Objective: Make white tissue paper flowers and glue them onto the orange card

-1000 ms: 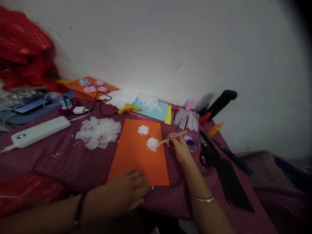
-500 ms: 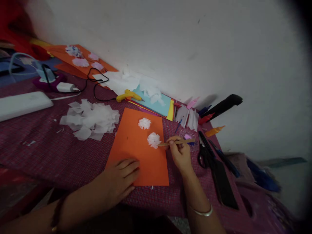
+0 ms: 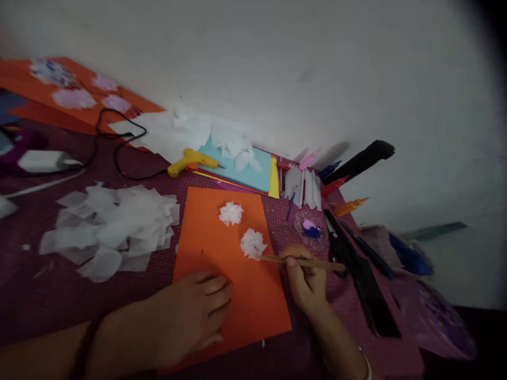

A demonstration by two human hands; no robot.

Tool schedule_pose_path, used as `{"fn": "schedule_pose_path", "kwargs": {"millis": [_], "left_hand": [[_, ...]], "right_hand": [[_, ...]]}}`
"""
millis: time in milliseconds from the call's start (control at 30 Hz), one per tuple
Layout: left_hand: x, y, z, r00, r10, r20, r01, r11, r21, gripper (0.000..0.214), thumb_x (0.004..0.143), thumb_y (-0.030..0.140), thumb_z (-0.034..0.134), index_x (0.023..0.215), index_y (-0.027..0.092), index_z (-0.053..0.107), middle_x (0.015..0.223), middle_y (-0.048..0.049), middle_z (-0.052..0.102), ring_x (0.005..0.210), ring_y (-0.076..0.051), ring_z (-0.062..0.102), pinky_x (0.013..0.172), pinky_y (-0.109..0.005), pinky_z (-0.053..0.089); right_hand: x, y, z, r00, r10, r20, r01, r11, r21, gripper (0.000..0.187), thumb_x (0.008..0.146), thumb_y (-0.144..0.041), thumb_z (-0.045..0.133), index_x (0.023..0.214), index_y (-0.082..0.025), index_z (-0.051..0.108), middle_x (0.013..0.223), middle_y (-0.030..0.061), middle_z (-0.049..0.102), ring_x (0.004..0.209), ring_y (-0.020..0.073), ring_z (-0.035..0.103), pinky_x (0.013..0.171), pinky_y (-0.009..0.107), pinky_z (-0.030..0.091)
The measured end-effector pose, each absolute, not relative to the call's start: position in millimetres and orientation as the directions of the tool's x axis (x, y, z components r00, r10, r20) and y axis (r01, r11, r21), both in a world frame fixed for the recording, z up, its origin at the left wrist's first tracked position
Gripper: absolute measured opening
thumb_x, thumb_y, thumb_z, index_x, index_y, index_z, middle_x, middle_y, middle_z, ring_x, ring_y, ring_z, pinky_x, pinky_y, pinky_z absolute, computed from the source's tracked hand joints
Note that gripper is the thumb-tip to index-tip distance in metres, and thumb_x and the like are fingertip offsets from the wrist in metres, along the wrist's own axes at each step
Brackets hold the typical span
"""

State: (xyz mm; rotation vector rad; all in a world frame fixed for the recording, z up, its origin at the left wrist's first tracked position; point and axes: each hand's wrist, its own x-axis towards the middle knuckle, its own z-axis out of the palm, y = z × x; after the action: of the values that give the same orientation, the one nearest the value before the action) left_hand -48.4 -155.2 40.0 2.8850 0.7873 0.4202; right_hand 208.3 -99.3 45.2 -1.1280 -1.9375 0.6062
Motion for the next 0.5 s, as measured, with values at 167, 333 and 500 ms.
{"fn": "schedule_pose_path", "kwargs": {"millis": [167, 333, 500], "left_hand": [[-44, -144, 29, 0.842, 0.479, 0.249, 0.419, -0.871, 0.258, 0.011, 0.087, 0.028, 0.059, 0.091, 0.023, 0.067, 0.107, -0.0016, 0.068, 0.101, -0.02, 0.057, 0.089, -0.035, 0.039], [-43, -143, 26, 0.828, 0.497, 0.26, 0.421, -0.857, 0.297, 0.011, 0.087, 0.027, 0.056, 0.09, 0.023, 0.066, 0.107, -0.0024, 0.067, 0.099, -0.02, 0.057, 0.089, -0.036, 0.04], [-43, -144, 22, 0.837, 0.495, 0.231, 0.427, -0.857, 0.289, 0.011, 0.086, 0.025, 0.056, 0.092, 0.024, 0.066, 0.112, -0.0028, 0.066, 0.103, -0.022, 0.056, 0.09, -0.038, 0.04]], "right_hand": [[206, -105, 54, -0.52, 0.773, 0.364, 0.572, 0.632, -0.523, 0.014, 0.086, -0.013, 0.044, 0.084, -0.024, 0.052, 0.069, -0.0008, 0.058, 0.064, 0.0168, 0.056, 0.065, 0.034, 0.042], [199, -102, 59, -0.593, 0.719, 0.363, 0.566, 0.693, -0.447, 0.018, 0.083, -0.01, 0.044, 0.088, -0.025, 0.051, 0.068, -0.0013, 0.059, 0.063, 0.0166, 0.056, 0.065, 0.034, 0.041], [202, -101, 54, -0.58, 0.722, 0.378, 0.591, 0.692, -0.415, 0.022, 0.082, -0.008, 0.045, 0.094, -0.025, 0.051, 0.073, -0.0003, 0.061, 0.065, 0.0169, 0.056, 0.066, 0.034, 0.041]]}}
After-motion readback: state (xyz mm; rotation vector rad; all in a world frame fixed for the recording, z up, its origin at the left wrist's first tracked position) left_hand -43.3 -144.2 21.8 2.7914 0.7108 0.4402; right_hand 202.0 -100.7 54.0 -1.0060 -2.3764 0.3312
